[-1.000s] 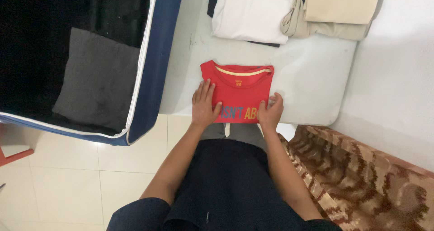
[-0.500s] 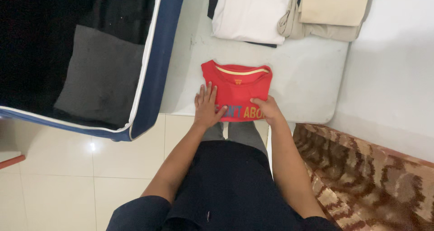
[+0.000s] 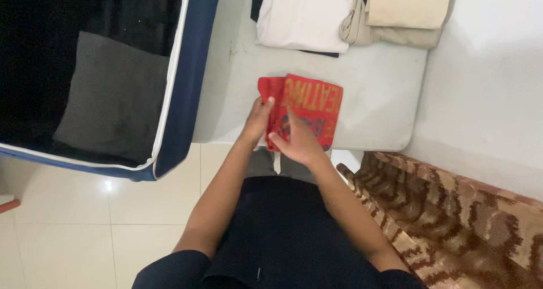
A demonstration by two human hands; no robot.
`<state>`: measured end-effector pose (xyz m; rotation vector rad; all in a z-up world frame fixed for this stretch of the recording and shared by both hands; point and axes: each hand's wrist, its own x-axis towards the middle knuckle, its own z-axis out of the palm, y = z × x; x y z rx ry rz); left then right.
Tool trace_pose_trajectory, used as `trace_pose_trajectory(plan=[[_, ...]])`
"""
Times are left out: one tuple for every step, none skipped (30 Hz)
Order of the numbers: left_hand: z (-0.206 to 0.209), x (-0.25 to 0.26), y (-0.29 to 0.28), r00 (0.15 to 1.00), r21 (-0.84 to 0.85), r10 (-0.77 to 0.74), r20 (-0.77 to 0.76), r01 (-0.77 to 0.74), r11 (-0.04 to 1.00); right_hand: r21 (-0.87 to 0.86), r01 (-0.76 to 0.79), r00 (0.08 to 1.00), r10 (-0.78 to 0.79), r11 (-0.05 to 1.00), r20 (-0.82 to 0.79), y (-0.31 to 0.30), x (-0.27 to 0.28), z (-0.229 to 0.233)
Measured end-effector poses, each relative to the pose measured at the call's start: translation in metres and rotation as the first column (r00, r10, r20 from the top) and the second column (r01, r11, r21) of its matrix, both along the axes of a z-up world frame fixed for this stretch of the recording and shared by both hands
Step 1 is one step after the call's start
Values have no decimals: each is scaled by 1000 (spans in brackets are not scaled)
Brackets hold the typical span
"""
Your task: The person folds items of clothing and places them one at a time into a suitcase.
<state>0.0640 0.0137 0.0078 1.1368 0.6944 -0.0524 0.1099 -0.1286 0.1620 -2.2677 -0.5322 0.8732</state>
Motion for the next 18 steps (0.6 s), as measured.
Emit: trace_pose_trajectory(plan=[[-14, 0, 9, 995, 120, 38, -97, -26, 992, 59, -61, 995, 56, 996, 84, 2, -6, -24], [-23, -5, 13, 989, 206, 50, -136, -21, 978, 112, -127, 980, 107, 986, 169, -3, -10, -45], [-28, -10, 17, 982, 290, 69, -174, -16, 957, 108, -89, 984, 71, 990, 160, -12, -13, -62], [-29, -13, 19, 973, 371, 90, -212, -6, 929, 103, -51, 988, 35, 993, 152, -23, -14, -76], [-28, -13, 18, 970, 422, 113, -213, -13, 907, 97, -12, 990, -2, 995, 144, -33, -12, -88], [-25, -12, 15, 967, 471, 135, -214, -19, 882, 109, 46, 965, -72, 993, 250, -44, -6, -100], [-20, -11, 9, 964, 518, 156, -216, -22, 855, 125, 103, 925, -141, 987, 352, -57, 2, -109], [-14, -9, 2, 970, 570, 149, -190, -15, 822, 147, 157, 870, -207, 977, 447, -70, 11, -118], [-10, -6, -5, 976, 621, 142, -164, -10, 784, 108, 203, 830, -230, 973, 508, -82, 24, -127], [-7, -2, -13, 981, 669, 133, -138, -7, 743, 72, 251, 786, -247, 965, 567, -92, 37, -136], [-5, 4, -22, 993, 720, 87, -84, 0, 694, 179, 333, 837, -378, 926, 396, -99, 48, -144], [-4, 10, -30, 999, 767, 34, -34, 4, 641, 264, 427, 853, -482, 865, 201, -104, 57, -152], [-2, 16, -37, 1000, 812, -22, 13, 2, 584, 325, 524, 834, -551, 787, -9, -106, 67, -159], [-1, 24, -43, 1000, 818, 27, -13, -5, 576, 251, 541, 827, -561, 803, 14, -108, 76, -164], [1, 34, -47, 997, 825, 73, -36, -12, 565, 179, 558, 819, -572, 811, 38, -109, 85, -169], [3, 42, -48, 991, 833, 119, -57, -19, 553, 107, 573, 812, -580, 813, 64, -108, 92, -172], [5, 45, -49, 980, 779, 138, -141, 24, 626, 112, 616, 787, -615, 780, -48, -110, 96, -172], [7, 47, -50, 963, 716, 149, -225, 60, 696, 110, 657, 752, -640, 746, -159, -111, 98, -170]])
